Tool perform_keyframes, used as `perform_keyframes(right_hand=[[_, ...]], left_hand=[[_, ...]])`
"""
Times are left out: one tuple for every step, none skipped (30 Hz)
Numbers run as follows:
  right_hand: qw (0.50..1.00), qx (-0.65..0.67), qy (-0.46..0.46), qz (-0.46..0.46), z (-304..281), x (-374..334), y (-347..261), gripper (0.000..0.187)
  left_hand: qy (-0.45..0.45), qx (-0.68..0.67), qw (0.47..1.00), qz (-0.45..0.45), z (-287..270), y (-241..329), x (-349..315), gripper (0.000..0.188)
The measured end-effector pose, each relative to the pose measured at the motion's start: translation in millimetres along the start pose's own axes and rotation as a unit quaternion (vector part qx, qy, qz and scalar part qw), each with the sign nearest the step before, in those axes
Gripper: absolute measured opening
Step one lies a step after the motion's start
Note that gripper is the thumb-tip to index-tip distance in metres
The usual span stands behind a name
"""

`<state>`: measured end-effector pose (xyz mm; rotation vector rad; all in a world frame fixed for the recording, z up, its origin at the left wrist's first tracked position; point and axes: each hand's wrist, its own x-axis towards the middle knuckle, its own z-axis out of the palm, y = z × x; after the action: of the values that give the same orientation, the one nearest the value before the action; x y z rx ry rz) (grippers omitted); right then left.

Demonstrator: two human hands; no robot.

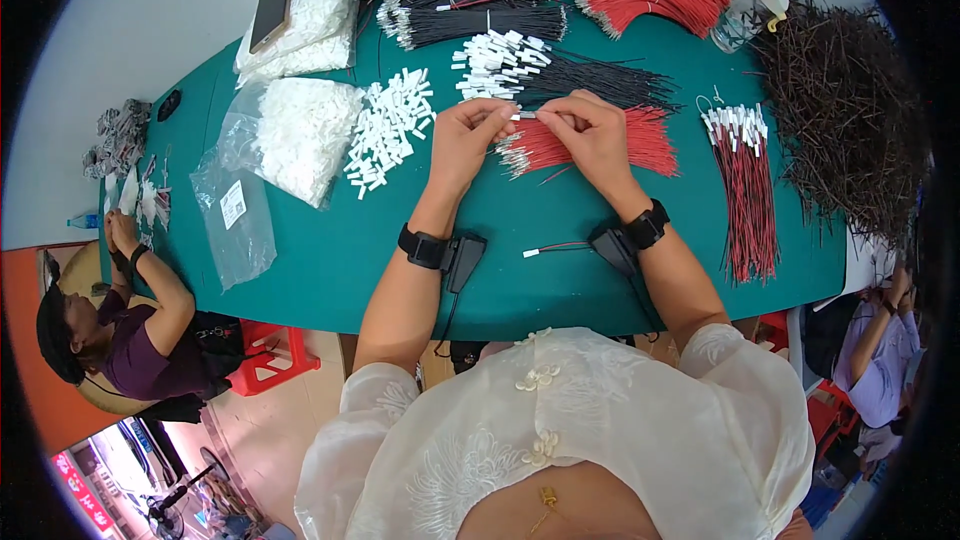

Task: The person picks up a red wire and a white connector, fits them together by hand, and repeats this process several times. They then gather the assembled wires into a bundle and secure them with a rubber band.

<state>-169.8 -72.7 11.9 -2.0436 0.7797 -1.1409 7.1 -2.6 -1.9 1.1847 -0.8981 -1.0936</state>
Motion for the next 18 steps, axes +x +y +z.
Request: perform_keyframes(right_hand=[[1.0,0.007,0.0,0.002,0.4,-0.1,0.3,0.009],[1.0,0.008,-0.001,0.002,0.6,-0.2,0.4,0.009],[1.0,0.009,-0.005,0.007,0.7,-0.3,0.4,0.009],[1.0,0.01,-0.008,0.012,0.7,-0.4,0.3,0.009],[1.0,0.011,-0.012,0.017,0.6,-0.3,0.4,0.008],[1.0,0.011,-0.013,0.017,0.4,-0.4,0.5,0.008],[1.0,0.013,-0.012,0.017,0.2,-0.5,0.6,0.008],[1.0,0.014,-0.011,0.016,0.0,-0.5,0.7,0.008],[1.0,0.015,-0.01,0.015,-0.3,-0.6,0.7,0.008],[1.0,0.016,-0.01,0.015,-0.4,-0.5,0.6,0.008],[1.0,0.012,-0.011,0.008,-0.6,-0.4,0.4,0.008],[1.0,0.009,-0.011,0.001,-0.8,-0.4,0.3,0.008],[1.0,0.005,-0.012,-0.006,-1.0,-0.3,0.3,0.008],[1.0,0.005,-0.012,-0.006,-1.2,-0.4,0.4,0.008],[1.0,0.002,-0.013,-0.012,-1.5,-0.2,0.8,0.008],[1.0,-0.002,-0.015,-0.018,-1.8,-0.2,1.1,0.008],[1.0,-0.006,-0.017,-0.024,-2.1,-0.1,1.3,0.008],[1.0,-0.006,-0.017,-0.024,-2.3,-0.1,0.9,0.008]], left_hand=[[-0.001,0.001,1.0,-0.001,0.0,-0.5,-0.1,0.017],[-0.002,0.002,1.0,-0.001,-0.2,-1.0,-0.1,0.017],[-0.001,0.002,1.0,-0.002,-0.8,-1.6,0.2,0.017],[-0.003,-0.003,1.0,-0.003,-1.7,-2.4,0.9,0.016],[-0.005,-0.007,1.0,-0.004,-2.2,-2.3,1.6,0.016],[-0.008,-0.012,1.0,-0.005,-2.4,-2.2,1.8,0.016],[-0.007,-0.012,1.0,-0.005,-2.5,-2.2,1.7,0.016],[-0.006,-0.012,1.0,-0.007,-2.6,-2.1,1.7,0.016],[-0.006,-0.011,1.0,-0.009,-2.6,-1.8,1.6,0.016],[-0.005,-0.011,1.0,-0.011,-2.6,-1.4,1.5,0.016],[-0.005,-0.011,1.0,-0.011,-2.8,-1.5,1.4,0.016],[-0.004,-0.011,1.0,-0.012,-3.2,-2.0,1.6,0.017],[-0.004,-0.011,1.0,-0.013,-3.6,-2.4,1.7,0.017],[-0.003,-0.01,1.0,-0.014,-3.7,-2.5,1.7,0.017],[-0.004,-0.01,1.0,-0.014,-3.4,-2.3,1.7,0.017],[-0.001,-0.011,1.0,-0.015,-2.9,-2.0,1.5,0.017],[0.001,-0.011,1.0,-0.016,-2.4,-1.6,1.3,0.017],[0.003,-0.012,1.0,-0.017,-2.0,-1.5,1.2,0.017]])
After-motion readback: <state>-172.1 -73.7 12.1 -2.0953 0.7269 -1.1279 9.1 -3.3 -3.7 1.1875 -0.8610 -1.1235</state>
